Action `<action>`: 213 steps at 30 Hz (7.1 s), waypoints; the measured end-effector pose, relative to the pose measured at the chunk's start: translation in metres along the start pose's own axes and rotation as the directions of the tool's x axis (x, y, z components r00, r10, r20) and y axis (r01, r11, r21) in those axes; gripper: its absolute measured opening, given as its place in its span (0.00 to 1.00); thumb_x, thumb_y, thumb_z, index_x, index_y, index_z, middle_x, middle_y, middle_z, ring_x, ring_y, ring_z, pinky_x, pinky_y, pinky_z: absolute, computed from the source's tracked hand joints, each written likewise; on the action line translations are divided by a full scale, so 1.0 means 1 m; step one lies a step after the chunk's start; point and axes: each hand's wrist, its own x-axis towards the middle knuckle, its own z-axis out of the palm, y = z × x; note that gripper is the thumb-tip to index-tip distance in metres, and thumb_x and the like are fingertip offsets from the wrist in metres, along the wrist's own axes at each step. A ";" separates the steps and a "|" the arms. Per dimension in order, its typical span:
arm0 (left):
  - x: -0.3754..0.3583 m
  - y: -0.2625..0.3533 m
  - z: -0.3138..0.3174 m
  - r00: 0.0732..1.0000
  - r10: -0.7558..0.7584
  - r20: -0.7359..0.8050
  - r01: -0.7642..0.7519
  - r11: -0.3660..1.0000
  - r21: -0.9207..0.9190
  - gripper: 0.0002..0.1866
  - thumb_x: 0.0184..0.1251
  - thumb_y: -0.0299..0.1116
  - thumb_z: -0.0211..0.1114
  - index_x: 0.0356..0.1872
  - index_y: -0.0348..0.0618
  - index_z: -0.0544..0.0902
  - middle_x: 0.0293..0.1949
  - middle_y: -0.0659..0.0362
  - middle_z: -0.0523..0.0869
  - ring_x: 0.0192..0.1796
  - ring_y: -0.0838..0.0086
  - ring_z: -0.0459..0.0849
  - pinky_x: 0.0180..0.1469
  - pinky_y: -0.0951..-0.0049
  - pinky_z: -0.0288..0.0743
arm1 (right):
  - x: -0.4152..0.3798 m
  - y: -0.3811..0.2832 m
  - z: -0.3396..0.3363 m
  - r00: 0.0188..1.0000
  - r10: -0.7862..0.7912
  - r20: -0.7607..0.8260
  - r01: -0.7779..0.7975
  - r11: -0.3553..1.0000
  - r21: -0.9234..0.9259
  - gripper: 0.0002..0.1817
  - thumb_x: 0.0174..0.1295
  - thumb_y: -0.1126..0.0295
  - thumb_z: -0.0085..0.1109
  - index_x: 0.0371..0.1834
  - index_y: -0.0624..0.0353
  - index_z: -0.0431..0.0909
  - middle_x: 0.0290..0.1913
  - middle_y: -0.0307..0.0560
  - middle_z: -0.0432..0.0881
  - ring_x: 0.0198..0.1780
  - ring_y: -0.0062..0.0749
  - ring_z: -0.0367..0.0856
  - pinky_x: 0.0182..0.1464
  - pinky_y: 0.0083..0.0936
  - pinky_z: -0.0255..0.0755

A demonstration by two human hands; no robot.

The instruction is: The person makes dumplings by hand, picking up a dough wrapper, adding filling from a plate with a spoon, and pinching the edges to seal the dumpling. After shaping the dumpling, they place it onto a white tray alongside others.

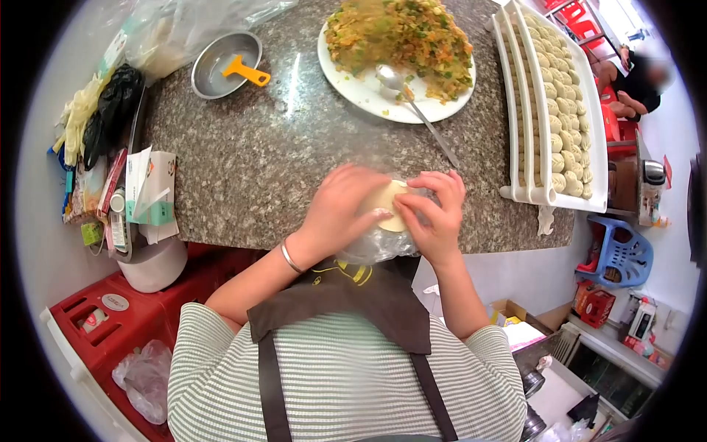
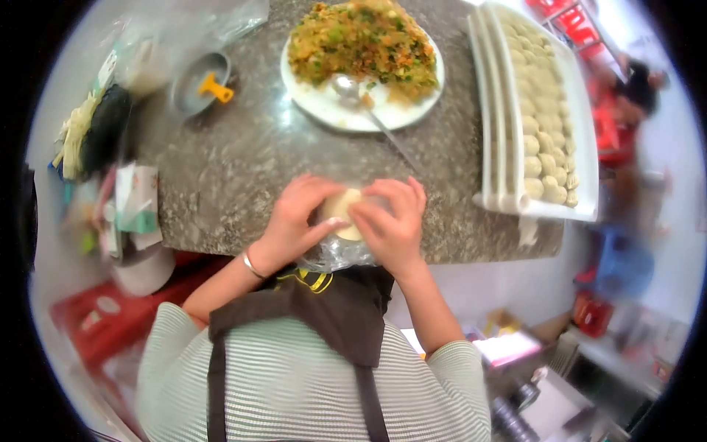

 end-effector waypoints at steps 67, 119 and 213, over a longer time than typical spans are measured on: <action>0.024 -0.022 -0.055 0.756 -0.550 0.354 0.426 0.004 -0.905 0.20 0.71 0.27 0.58 0.62 0.34 0.73 0.56 0.53 0.82 0.55 0.70 0.84 0.58 0.67 0.79 | 0.059 0.029 -0.043 0.890 0.451 -0.066 -0.452 0.892 -0.009 0.18 0.62 0.80 0.56 0.55 0.59 0.82 0.33 0.55 0.79 0.33 0.47 0.81 0.38 0.36 0.75; 0.057 -0.012 -0.030 0.774 -0.521 0.361 0.216 -0.319 -0.923 0.21 0.80 0.38 0.50 0.63 0.31 0.69 0.61 0.50 0.77 0.66 0.63 0.74 0.72 0.59 0.64 | 0.036 -0.023 -0.021 0.880 0.408 0.244 -0.456 0.870 0.189 0.18 0.64 0.80 0.55 0.57 0.62 0.81 0.31 0.44 0.78 0.31 0.22 0.73 0.34 0.20 0.69; 0.102 -0.021 -0.023 0.925 -0.259 -0.276 0.049 0.805 -0.591 0.22 0.67 0.23 0.66 0.61 0.34 0.76 0.56 0.53 0.83 0.56 0.71 0.83 0.58 0.72 0.78 | 0.118 0.035 0.033 0.864 0.496 0.088 -0.352 0.469 0.810 0.10 0.62 0.72 0.66 0.43 0.68 0.84 0.39 0.42 0.86 0.41 0.20 0.81 0.45 0.19 0.75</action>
